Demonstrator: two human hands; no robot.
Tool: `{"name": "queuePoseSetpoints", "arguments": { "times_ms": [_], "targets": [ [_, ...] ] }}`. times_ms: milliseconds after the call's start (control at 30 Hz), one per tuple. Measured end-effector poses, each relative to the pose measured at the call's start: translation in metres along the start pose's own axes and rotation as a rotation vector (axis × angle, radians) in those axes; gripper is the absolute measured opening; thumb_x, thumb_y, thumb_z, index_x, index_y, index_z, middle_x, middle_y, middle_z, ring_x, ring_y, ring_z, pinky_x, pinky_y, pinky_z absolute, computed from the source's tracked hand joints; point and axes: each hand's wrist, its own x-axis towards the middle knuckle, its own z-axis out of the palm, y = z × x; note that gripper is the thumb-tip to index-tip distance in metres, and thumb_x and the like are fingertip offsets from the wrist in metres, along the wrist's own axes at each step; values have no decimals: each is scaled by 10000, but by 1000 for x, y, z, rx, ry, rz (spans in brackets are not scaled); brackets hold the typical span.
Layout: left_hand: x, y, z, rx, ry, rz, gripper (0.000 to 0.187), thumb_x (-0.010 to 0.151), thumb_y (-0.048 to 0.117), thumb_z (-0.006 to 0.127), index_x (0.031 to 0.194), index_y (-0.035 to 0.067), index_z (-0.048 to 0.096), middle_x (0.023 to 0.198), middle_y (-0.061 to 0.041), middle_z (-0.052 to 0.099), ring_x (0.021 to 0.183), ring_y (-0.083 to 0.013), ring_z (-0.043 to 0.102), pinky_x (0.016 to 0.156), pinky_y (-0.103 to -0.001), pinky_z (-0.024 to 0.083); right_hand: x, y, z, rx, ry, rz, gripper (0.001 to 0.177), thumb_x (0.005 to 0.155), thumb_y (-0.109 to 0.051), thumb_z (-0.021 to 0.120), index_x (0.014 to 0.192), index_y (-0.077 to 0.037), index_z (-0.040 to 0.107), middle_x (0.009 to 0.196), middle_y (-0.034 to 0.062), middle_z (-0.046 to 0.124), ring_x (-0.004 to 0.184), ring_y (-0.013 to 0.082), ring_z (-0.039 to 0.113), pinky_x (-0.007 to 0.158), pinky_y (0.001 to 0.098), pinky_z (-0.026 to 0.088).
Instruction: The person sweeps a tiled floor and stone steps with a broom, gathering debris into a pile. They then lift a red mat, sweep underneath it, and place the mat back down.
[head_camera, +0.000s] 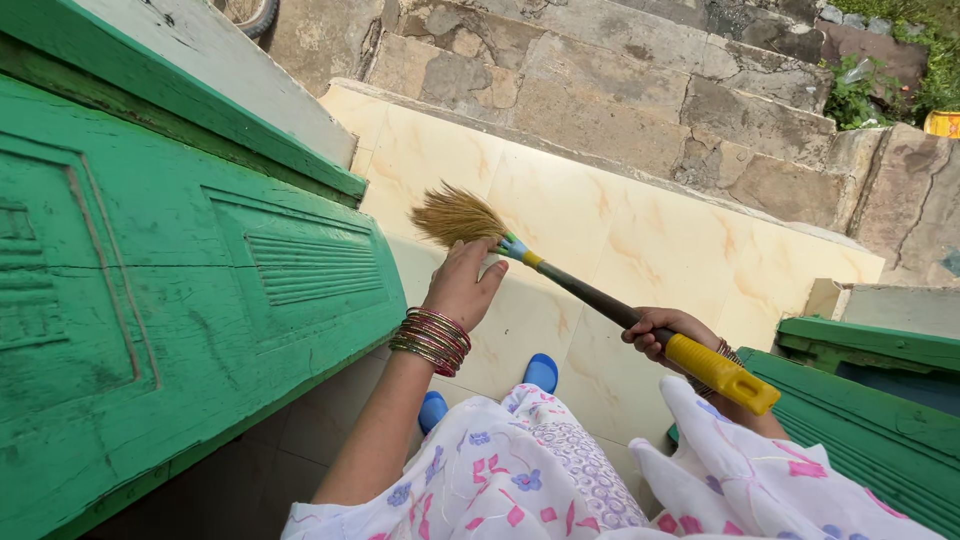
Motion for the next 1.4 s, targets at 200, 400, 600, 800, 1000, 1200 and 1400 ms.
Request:
{"name": "queuePoseSetpoints", "arguments": {
  "times_ms": [200,400,600,800,1000,1200,1400],
  "targets": [
    [11,-3,3,38,93,30,496,1000,391,561,1405,104,554,1448,-145,572,1468,-401,364,1177,-505,329,38,-68,-11,-278,392,-422,274,849,53,623,1108,79,538,790,111,586,565,127,563,486,257,502],
    [9,20,34,41,7,49,514,989,418,550,1404,115,548,1457,-93,574,1473,-377,358,1174,-540,281,56,-37,119,-497,692,-696,504,786,136,594,1276,37,527,738,95,587,528,183,600,467,344,522],
    [14,26,44,54,-56,18,506,977,418,558,1390,125,563,1427,-75,602,1469,-369,381,1176,-551,285,5,29,124,-386,231,-428,742,736,85,592,1458,-61,506,783,94,615,536,140,545,458,286,479],
    [15,22,34,60,-43,18,494,987,405,560,1389,118,561,1432,-80,595,1467,-369,379,1180,-554,272,41,24,122,-428,-15,-17,628,746,44,622,1371,2,578,819,107,660,554,117,548,464,260,463],
    [6,6,17,51,-9,-34,504,986,396,548,1422,144,524,1471,-83,549,1497,-343,319,1182,-594,219,152,-53,149,-311,83,-228,348,804,42,617,1150,55,650,785,141,668,567,141,578,496,272,509],
    [-2,17,9,29,16,26,486,1004,380,523,1429,146,519,1500,-75,521,1512,-347,296,1182,-631,192,211,-22,154,-993,647,-795,555,781,-50,757,1286,65,558,913,225,739,754,264,725,677,366,586],
    [-7,41,12,55,-15,94,484,1000,388,528,1425,157,520,1529,-58,491,1514,-343,284,1187,-619,197,174,-2,18,-946,712,-153,743,884,-25,639,1540,37,297,891,206,659,639,287,701,515,429,604]
  ]
}}
